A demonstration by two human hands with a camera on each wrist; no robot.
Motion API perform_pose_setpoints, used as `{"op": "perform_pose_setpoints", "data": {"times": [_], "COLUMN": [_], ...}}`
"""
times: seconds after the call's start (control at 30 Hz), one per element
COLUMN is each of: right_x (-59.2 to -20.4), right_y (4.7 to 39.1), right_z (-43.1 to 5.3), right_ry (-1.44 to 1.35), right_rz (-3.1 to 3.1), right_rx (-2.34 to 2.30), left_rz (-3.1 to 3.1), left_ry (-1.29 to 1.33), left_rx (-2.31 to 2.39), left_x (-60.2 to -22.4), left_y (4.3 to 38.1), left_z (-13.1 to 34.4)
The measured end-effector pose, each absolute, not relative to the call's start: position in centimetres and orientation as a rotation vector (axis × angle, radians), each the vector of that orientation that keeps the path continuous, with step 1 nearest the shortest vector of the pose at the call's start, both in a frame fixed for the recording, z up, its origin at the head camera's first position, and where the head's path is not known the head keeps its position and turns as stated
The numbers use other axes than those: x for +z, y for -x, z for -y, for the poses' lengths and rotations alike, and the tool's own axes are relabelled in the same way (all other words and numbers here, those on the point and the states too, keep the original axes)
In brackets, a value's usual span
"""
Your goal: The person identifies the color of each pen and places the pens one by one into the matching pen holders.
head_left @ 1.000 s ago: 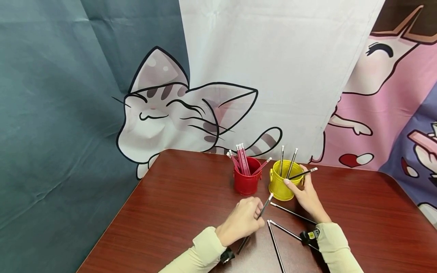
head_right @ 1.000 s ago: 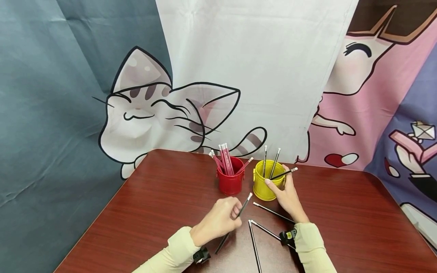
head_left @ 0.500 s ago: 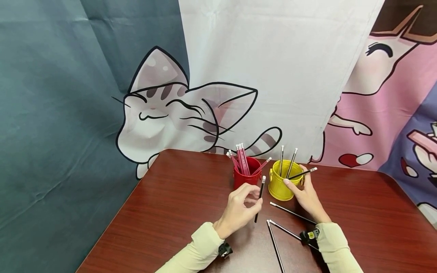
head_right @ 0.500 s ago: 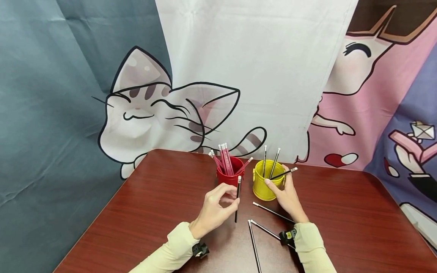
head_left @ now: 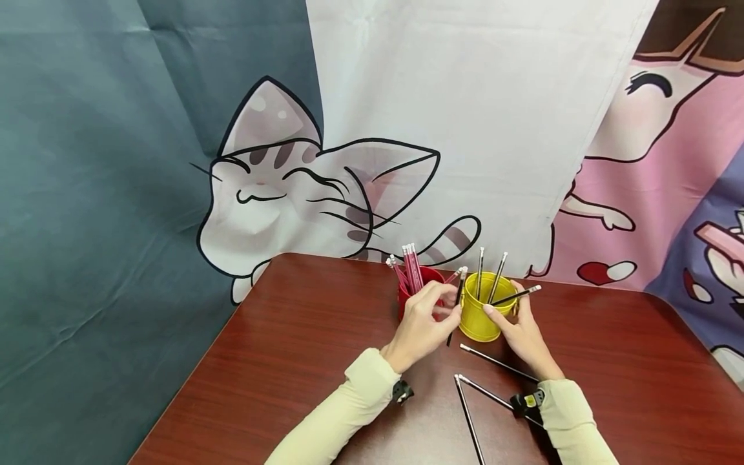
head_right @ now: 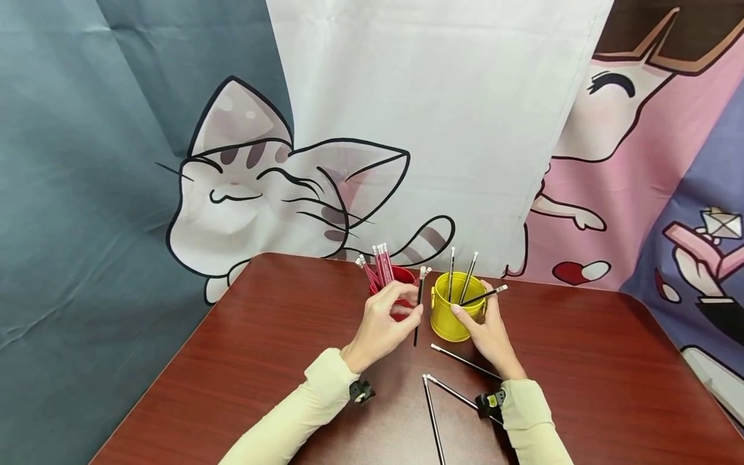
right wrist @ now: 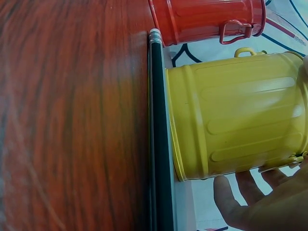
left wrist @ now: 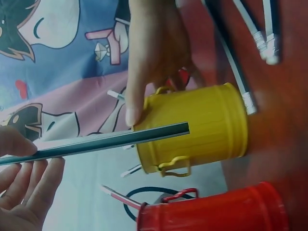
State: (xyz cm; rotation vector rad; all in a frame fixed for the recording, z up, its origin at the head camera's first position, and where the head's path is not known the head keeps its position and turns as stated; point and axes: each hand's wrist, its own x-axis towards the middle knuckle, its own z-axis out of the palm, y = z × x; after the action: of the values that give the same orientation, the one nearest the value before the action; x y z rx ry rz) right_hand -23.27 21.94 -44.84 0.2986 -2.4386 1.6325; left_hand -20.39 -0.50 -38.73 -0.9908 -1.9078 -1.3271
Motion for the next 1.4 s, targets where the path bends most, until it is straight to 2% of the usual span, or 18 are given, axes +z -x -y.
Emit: {"op": "perform_pose_setpoints", "data": {"times": [0.27, 0.6, 1.13, 1.4], "right_x": [-44.6, -46.3, -43.5, -43.4], "right_y": [23.3, 24.2, 22.5, 22.5], "right_z": [-21.7, -22.4, -21.2, -21.2], "right_ry": [-0.382, -0.321, -0.310, -0.313], "right_rz": [2.362, 2.432, 2.430, 2.429], "right_rx": [1.702, 1.641, 1.621, 1.608], "left_rz": [1.907, 1.924, 2.108, 2.175], "left_ry": [1.040, 1.027, 0.931, 0.928], "left_rx": [-1.313, -1.275, -1.233, -1.120], "left_x": [-35.5, -34.6, -39.5, -41.4], "left_y": [23.2, 27.0, 26.6, 26.6], "left_z": [-1.4, -3.6, -3.8, -3.9]}}
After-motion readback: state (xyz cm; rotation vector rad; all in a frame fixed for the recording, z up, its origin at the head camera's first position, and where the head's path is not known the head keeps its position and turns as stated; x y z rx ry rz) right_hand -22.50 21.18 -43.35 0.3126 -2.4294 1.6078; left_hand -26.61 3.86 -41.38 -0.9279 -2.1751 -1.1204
